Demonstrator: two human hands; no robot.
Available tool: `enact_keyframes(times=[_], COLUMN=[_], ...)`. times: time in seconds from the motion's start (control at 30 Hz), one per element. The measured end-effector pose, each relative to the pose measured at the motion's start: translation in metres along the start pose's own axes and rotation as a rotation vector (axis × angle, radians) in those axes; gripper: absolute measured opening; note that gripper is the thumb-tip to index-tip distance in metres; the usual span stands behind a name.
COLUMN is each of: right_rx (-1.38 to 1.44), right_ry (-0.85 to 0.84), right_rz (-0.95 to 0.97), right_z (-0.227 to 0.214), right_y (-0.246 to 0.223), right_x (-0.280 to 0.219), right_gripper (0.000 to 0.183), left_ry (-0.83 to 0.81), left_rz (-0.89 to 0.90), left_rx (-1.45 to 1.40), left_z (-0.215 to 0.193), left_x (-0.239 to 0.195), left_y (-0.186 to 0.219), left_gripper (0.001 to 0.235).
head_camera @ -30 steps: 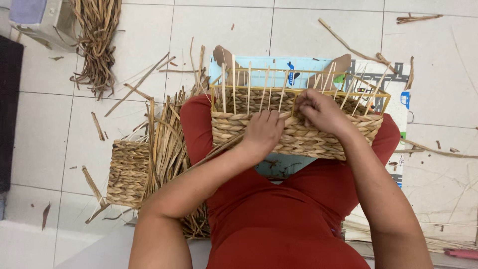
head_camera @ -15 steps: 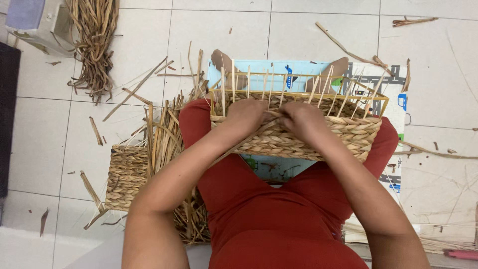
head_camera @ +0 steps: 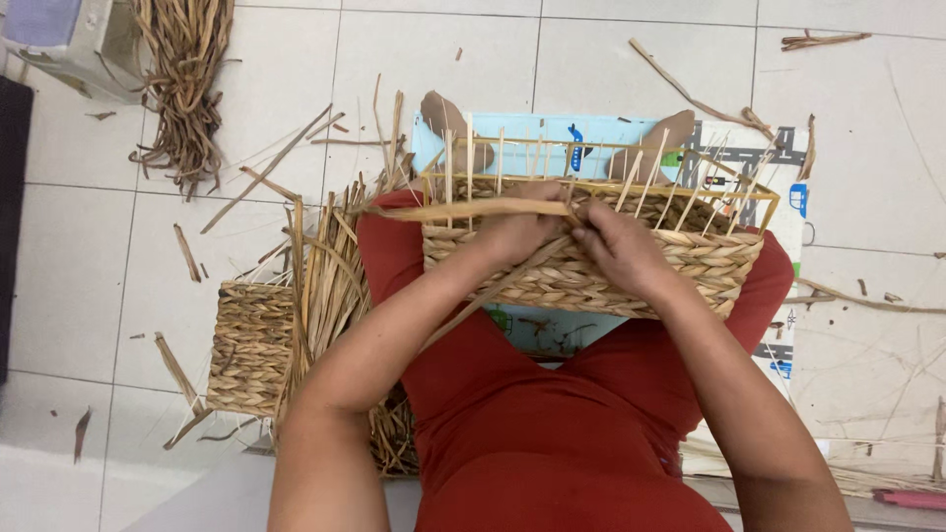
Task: The person weaves a basket by wrapping and threading dried plant fibers through the frame stakes by hand.
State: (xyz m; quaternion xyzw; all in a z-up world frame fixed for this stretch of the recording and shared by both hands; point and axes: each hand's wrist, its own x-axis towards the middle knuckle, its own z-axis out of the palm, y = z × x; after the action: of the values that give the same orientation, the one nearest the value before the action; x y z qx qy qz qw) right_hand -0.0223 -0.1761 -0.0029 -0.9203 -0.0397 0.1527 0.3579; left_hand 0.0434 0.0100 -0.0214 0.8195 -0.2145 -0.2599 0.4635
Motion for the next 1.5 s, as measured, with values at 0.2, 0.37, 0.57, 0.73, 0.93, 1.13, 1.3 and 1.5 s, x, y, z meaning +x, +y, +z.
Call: enact_keyframes(times=[0.2, 0.37, 0.57, 0.73, 0.93, 1.13, 1.3, 1.5], right_rx=[0.108, -0.155, -0.098, 0.195, 0.159, 0.186, -0.001, -0.362], right_ry=[-0.100, -0.083, 0.162, 0.338, 0.276, 0.226, 0.247, 0.217], right_rz=[0.322, -0.067, -0.129, -0.077, -0.021, 0.049, 0.031, -0.433], right_z=[0.001, 0.001, 0.031, 0.043, 0.031, 0.026, 0.016, 0.033], right_y=[-0.019, -0.007, 0.008, 0.015, 0.012, 0.003, -0.013, -0.021], right_x=[0.011, 0.010, 0.013, 0.012, 0.017, 0.019, 0.007, 0.021], right_gripper=[0.014, 0.015, 0.008, 0.009, 0.011, 0.013, 0.016, 0.016], left_ry=[-0.045, 0.175, 0.302, 0.023, 0.315, -0.246, -0.269, -0.234], left_rz=[-0.210, 0.125, 0.309, -0.017, 0.437, -0.025, -0.107, -0.193], left_rx=[-0.447, 0.225, 0.658, 0.823, 1.050, 0.911, 0.616, 0.528], left_z=[0.032, 0.002, -0.010, -0.012, 0.011, -0.011, -0.048, -0.050], left_x=[-0.043, -0.036, -0.035, -0.034, -0.080, -0.045, -0.022, -0.041], left_y=[-0.002, -0.010, -0.033, -0.018, -0.004, 0.000, -0.002, 0.014], left_gripper=[0.053, 0.048, 0.019, 0.012, 0.061, 0.034, 0.033, 0.018])
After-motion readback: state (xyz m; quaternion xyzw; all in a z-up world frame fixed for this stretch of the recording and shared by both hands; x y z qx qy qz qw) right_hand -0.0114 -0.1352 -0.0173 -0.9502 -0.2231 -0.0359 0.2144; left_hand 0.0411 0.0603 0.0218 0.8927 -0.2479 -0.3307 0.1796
